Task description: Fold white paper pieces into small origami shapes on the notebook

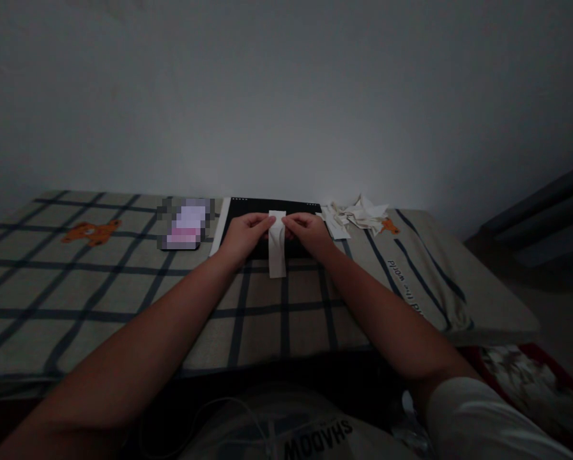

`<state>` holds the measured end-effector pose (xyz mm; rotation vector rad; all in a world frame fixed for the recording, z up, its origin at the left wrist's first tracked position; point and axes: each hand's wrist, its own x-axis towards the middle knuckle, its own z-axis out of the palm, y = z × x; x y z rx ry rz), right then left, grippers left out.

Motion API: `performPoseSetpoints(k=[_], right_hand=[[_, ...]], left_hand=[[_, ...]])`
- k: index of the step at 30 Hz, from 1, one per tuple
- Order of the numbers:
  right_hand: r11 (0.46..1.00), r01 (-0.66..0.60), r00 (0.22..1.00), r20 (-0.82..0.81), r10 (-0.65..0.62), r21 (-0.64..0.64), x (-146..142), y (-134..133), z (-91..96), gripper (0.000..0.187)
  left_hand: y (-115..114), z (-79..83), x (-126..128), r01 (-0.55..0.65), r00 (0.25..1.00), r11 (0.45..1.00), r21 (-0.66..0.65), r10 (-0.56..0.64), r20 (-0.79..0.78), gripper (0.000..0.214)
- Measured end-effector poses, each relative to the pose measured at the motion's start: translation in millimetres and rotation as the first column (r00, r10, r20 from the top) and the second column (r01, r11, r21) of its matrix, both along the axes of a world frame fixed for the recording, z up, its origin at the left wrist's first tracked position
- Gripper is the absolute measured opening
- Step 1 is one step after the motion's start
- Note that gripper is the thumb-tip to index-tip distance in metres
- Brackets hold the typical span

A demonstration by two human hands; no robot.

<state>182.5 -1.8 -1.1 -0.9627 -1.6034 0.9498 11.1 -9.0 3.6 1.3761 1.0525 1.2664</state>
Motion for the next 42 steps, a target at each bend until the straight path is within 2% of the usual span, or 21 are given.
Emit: performPoseSetpoints(k=[3,8,14,19,32,39,42], right_hand=[[0.999,-0.027,0.995,-0.095,0.023,-0.041,-0.6,1.3,-2.2,0.028],[0.997,-0.067,0.995,-0.075,0.066,-0.022,0.2,-0.4,-0.5,0.027],[0.986,-0.165,0.983,-0.08,0.164,0.001,0.1,-2.2,1.1,0.027],[0.984,-0.177,0.981,-0.08,0.176,-0.008,0.5,-0.5,-1.8,0.026],[0.982,-0.186,0.98,-0.067,0.188,0.03,-0.6,-2.1,-0.9,0.024],[0.985,-0.174,0.984,-0.034,0.174,0.009,0.1,-2.5,-0.3,0.023],[0.986,-0.167,0.986,-0.016,0.167,0.01,-0.8,-4.7,1.4,0.024]], left_hand=[[0.4,0.5,-0.2,0.017,0.999,1.0,-0.022,-0.016,0.042,0.036],[0.7,0.6,-0.6,0.028,0.998,0.999,-0.027,-0.027,0.055,0.04],[-3.2,2.7,1.6,-0.079,0.996,0.997,0.017,0.079,0.031,0.037],[-7.2,6.3,2.9,-0.123,0.992,0.991,0.055,0.122,0.012,0.034],[-6.0,6.5,1.5,-0.108,0.993,0.993,0.045,0.106,0.057,0.03],[-7.1,6.4,3.1,-0.02,0.992,0.999,-0.039,0.025,0.121,0.03],[-7.9,5.8,4.2,-0.025,0.991,0.999,-0.029,0.028,0.129,0.028]])
